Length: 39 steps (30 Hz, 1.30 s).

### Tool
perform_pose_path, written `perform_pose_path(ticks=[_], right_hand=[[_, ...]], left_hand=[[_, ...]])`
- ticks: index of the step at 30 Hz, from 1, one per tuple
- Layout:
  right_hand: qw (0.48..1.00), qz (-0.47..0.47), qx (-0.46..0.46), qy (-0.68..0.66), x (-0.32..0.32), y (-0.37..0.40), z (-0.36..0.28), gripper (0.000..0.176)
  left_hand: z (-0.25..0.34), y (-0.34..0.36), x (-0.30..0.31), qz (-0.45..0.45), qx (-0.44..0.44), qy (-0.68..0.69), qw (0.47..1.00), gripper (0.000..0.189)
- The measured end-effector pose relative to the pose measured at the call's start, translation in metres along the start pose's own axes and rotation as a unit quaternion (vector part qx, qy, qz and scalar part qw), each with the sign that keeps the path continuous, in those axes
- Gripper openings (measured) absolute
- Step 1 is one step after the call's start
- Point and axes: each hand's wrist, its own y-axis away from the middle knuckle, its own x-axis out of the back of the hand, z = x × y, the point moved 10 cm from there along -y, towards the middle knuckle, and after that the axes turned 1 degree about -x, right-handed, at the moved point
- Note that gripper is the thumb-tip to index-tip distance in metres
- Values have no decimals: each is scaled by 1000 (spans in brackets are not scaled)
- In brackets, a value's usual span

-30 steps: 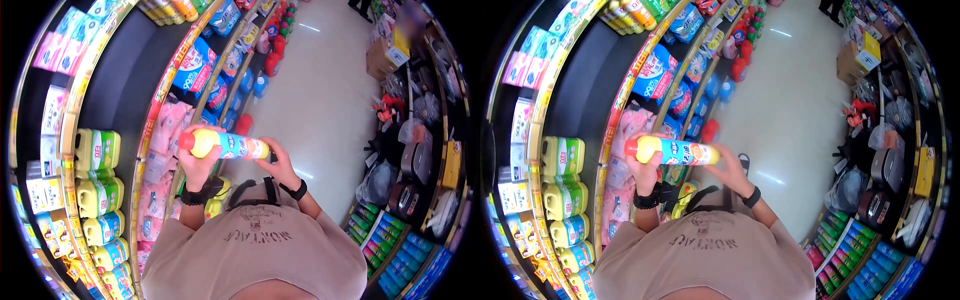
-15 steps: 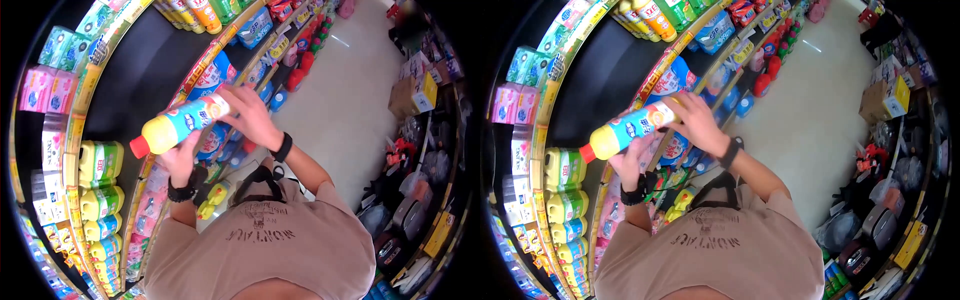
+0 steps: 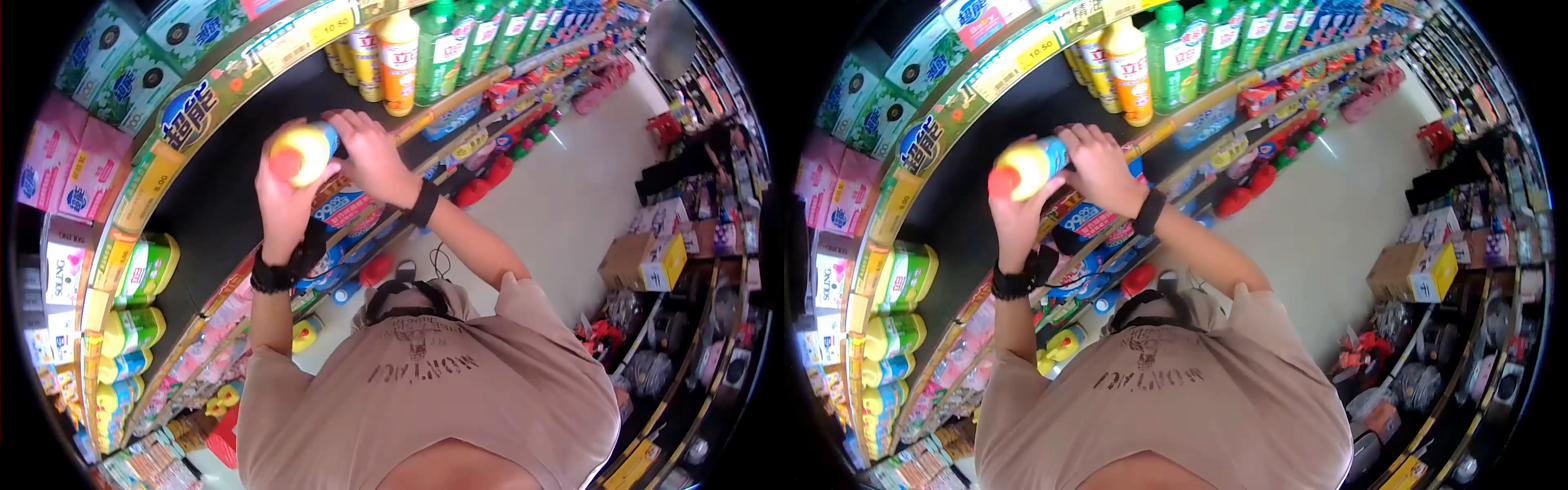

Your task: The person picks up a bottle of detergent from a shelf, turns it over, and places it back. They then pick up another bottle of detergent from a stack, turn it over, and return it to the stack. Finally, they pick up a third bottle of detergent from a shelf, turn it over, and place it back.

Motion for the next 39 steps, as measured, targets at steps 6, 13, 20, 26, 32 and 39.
perform_pose_path(ticks=[6, 13, 20, 26, 32, 39], right_hand=[[994, -83, -67, -29, -37, -28, 46, 56], [957, 4, -142, -253, -39, -76, 90, 40], [899, 103, -234, -355, -110, -113, 119, 61], [831, -10, -261, -492, -124, -118, 118, 43], [863, -18, -230, -450, -98, -117, 119, 52], [847, -47, -241, -472, -111, -99, 107, 59]], left_hand=[[-55, -63, -3, -57, 74, 18, 995, 39], [-91, -138, -22, -60, 119, -134, 982, 35], [-232, -204, 12, 27, 126, -69, 989, 46], [-237, -207, 22, -10, 48, -227, 973, 53], [-316, -193, 55, 34, -10, -317, 948, 36], [-305, -173, 61, -50, 126, -229, 964, 35]])
